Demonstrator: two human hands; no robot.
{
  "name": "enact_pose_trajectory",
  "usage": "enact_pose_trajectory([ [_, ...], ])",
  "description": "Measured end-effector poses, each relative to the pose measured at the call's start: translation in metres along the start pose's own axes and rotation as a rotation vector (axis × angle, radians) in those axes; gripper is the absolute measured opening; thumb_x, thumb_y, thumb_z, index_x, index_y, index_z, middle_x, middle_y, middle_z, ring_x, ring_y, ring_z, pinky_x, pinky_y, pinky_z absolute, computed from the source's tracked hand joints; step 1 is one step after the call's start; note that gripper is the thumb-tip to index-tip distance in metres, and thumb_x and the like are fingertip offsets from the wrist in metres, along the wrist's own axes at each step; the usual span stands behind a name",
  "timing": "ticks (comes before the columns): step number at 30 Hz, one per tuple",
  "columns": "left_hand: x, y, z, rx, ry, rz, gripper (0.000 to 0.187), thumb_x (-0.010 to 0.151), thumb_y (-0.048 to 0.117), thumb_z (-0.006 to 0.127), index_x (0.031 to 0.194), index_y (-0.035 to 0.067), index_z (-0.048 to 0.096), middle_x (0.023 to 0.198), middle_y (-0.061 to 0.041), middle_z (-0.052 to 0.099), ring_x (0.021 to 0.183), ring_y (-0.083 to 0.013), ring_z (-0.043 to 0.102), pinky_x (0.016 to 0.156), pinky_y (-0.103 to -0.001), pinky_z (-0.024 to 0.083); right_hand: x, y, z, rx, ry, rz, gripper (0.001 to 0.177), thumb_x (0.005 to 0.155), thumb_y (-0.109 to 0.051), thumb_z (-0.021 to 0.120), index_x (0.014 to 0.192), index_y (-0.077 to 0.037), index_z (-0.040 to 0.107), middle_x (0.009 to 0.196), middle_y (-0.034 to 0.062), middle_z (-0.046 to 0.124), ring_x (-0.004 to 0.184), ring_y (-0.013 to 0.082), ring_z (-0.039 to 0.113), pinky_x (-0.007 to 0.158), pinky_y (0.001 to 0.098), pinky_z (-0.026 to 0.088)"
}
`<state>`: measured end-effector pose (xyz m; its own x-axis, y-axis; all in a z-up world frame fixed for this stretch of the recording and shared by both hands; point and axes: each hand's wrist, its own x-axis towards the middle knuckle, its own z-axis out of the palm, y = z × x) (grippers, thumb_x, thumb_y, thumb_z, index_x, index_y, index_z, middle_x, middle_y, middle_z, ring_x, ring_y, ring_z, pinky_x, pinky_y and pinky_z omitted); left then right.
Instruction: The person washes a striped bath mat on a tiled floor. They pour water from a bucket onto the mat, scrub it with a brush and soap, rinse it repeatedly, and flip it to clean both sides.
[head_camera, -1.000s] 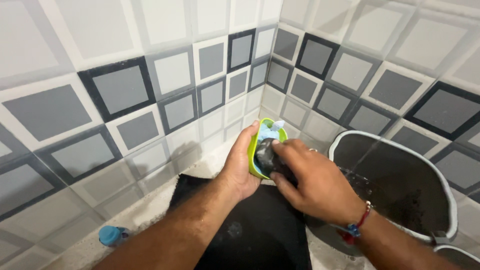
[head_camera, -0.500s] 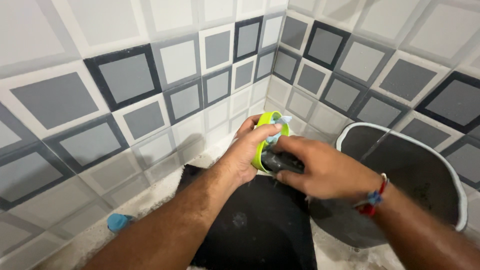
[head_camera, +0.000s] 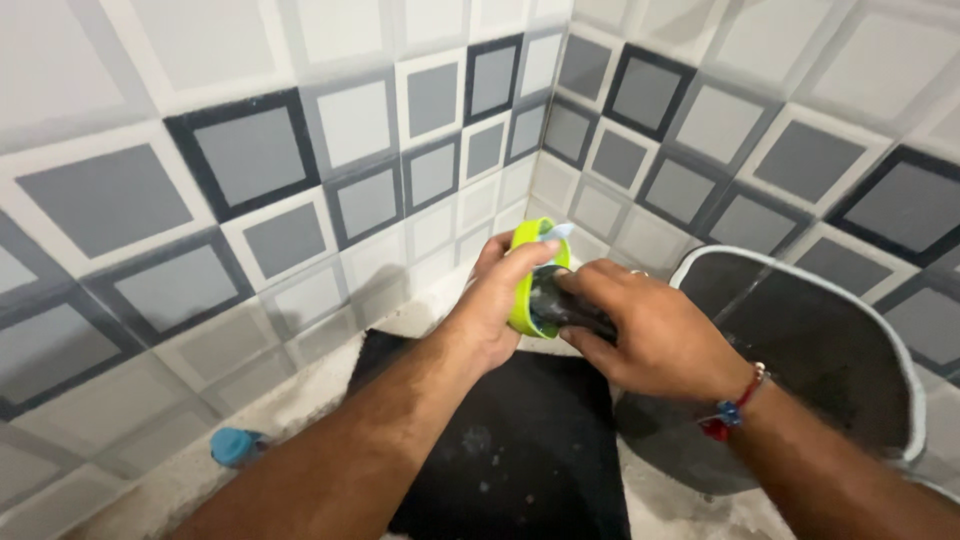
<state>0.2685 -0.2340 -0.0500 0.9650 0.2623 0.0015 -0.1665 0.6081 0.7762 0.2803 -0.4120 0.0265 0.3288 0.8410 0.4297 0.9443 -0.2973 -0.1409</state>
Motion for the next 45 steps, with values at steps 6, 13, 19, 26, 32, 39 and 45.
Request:
enact_pose_trajectory([
  [6,0.004,0.005,-0.004,0.057,0.039,-0.014,0.056,0.076,0.025,0.077,0.124,0.012,0.050,0.114,-0.013,0.062,0.104,-0.0235,0.064,0.082,-0.042,0.057,0.007,0.012,0.013,0.399,-0.188,0.242,0.042,0.080,-0.026,0.078,0.117,-0.008,0.068,0.097,0.0069,0.077,0.088,0.0143,0.075,0.078,0.0324,0.058],
  [13,-0.001,0.013,-0.002,0.060,-0.004,0.001,0.058,0.078,0.028,0.076,0.125,0.008,0.051,0.115,-0.014,0.060,0.105,-0.0242,0.063,0.083,-0.042,0.057,-0.002,0.048,0.019,1.117,-0.275,0.668,0.036,0.088,-0.024,0.071,0.119,-0.006,0.068,0.101,0.0073,0.073,0.091,0.0135,0.067,0.080,0.0299,0.053],
  [19,0.004,0.022,-0.011,-0.029,0.070,-0.040,0.059,0.080,0.036,0.071,0.127,0.009,0.049,0.114,-0.012,0.061,0.104,-0.0247,0.065,0.082,-0.044,0.057,0.006,0.033,0.008,0.802,-0.021,0.488,0.044,0.083,-0.023,0.076,0.122,-0.008,0.061,0.111,0.0047,0.072,0.100,0.0138,0.068,0.085,0.0324,0.055],
  [26,0.004,0.009,-0.011,-0.025,-0.009,-0.097,0.057,0.085,0.039,0.071,0.127,0.007,0.051,0.115,-0.013,0.062,0.105,-0.0229,0.066,0.087,-0.040,0.058,0.007,0.003,-0.001,0.234,-0.035,0.315,0.052,0.076,-0.025,0.081,0.122,-0.013,0.062,0.103,0.0101,0.075,0.091,0.0194,0.075,0.076,0.0358,0.060],
  [32,0.004,0.007,-0.011,0.116,0.028,-0.145,0.052,0.087,0.042,0.068,0.125,0.009,0.052,0.112,-0.011,0.064,0.106,-0.0219,0.066,0.087,-0.039,0.058,0.008,0.011,0.001,0.367,-0.214,0.385,0.046,0.077,-0.025,0.080,0.120,-0.014,0.067,0.103,0.0091,0.078,0.092,0.0208,0.076,0.077,0.0363,0.060],
  [39,-0.003,0.011,-0.008,-0.061,-0.107,-0.275,0.057,0.092,0.053,0.056,0.123,0.006,0.064,0.113,-0.016,0.069,0.102,-0.0338,0.066,0.086,-0.046,0.056,-0.001,0.037,-0.008,0.629,0.171,0.653,0.050,0.084,-0.021,0.076,0.127,-0.008,0.055,0.109,0.0118,0.073,0.093,0.0190,0.073,0.070,0.0328,0.061],
  [45,-0.008,0.006,0.009,-0.078,-0.067,-0.320,0.065,0.096,0.062,0.045,0.130,0.010,0.063,0.122,-0.010,0.069,0.114,-0.0238,0.066,0.098,-0.043,0.053,-0.002,0.012,0.012,0.347,0.190,0.358,0.049,0.081,-0.023,0.079,0.122,-0.006,0.058,0.101,0.0137,0.075,0.089,0.0216,0.078,0.072,0.0350,0.063],
])
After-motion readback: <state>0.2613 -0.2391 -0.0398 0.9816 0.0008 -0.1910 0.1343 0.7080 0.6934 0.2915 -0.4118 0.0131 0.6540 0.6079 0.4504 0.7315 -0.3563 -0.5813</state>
